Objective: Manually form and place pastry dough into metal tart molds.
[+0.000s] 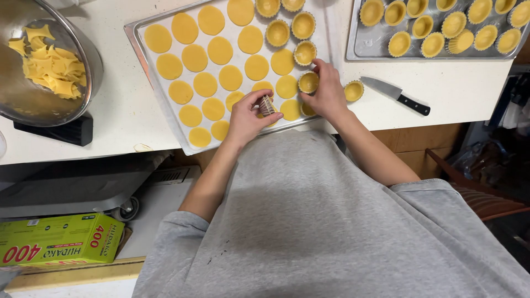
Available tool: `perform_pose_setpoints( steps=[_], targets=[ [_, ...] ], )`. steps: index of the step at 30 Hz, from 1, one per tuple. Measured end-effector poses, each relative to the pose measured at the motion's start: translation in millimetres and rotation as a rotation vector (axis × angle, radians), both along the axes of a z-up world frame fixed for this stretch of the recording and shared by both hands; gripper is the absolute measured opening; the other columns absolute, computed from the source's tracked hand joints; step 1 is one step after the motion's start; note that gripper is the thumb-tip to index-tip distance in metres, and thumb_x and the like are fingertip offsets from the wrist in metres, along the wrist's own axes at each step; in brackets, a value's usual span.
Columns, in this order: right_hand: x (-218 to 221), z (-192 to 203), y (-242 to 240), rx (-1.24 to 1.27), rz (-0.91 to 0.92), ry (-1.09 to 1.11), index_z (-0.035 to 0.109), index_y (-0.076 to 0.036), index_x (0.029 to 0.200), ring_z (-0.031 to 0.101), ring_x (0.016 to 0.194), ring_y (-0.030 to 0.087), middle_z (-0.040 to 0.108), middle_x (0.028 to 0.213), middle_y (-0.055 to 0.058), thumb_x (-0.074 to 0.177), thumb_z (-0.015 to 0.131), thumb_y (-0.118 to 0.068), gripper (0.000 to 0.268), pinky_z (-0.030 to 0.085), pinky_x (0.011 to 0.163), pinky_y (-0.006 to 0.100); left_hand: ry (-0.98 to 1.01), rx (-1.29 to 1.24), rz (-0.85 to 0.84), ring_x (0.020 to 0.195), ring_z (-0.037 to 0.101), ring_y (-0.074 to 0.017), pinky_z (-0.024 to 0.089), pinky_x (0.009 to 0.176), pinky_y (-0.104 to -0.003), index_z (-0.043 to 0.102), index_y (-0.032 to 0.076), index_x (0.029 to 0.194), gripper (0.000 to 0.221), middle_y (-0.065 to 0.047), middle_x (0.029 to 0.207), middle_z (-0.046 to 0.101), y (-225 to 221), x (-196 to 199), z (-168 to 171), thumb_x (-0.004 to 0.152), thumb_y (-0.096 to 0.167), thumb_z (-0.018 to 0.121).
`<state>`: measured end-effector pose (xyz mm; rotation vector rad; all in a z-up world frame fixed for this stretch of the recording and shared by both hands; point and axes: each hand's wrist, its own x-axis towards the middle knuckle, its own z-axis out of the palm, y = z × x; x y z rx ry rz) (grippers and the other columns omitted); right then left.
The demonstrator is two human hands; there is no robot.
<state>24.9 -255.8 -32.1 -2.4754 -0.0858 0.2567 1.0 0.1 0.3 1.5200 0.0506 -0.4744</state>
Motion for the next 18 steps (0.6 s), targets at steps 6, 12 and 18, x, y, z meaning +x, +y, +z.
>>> perform_pose_setpoints(
  steps=[6,12,18],
  targets=[
    [2,5,1,-0.024,0.01,0.031,0.043,-0.005,0.144,0.055,0.115,0.036,0.059,0.121,0.014,0.072,0.089,-0.016,0.085,0.05,0.096,0.046,-0.009,0.002,-0.006,0.103,0.065,-0.0095,0.062,0.091,-0.026,0.065,-0.004,0.127,0.056,-0.007,0.12,0.066,2,2,1,0.079,0.009,0.09],
    [7,7,-3,0.105,-0.092,0.037,0.037,-0.002,0.149,0.059,0.106,0.031,0.057,0.128,0.014,0.078,0.089,-0.024,0.091,0.052,0.092,0.042,0.005,-0.003,-0.008,0.101,0.064,-0.0094,0.06,0.088,-0.026,0.065,-0.004,0.128,0.056,-0.007,0.118,0.066,2,4,2,0.079,0.009,0.09],
    [18,-5,-3,0.149,-0.072,-0.038,0.024,-0.001,0.16,0.058,0.105,0.028,0.056,0.146,0.014,0.084,0.086,-0.022,0.1,0.052,0.094,0.04,0.005,-0.013,-0.013,0.101,0.065,-0.0092,0.06,0.09,-0.025,0.064,-0.004,0.129,0.057,-0.007,0.12,0.067,1,4,-1,0.08,0.008,0.09]
  ],
)
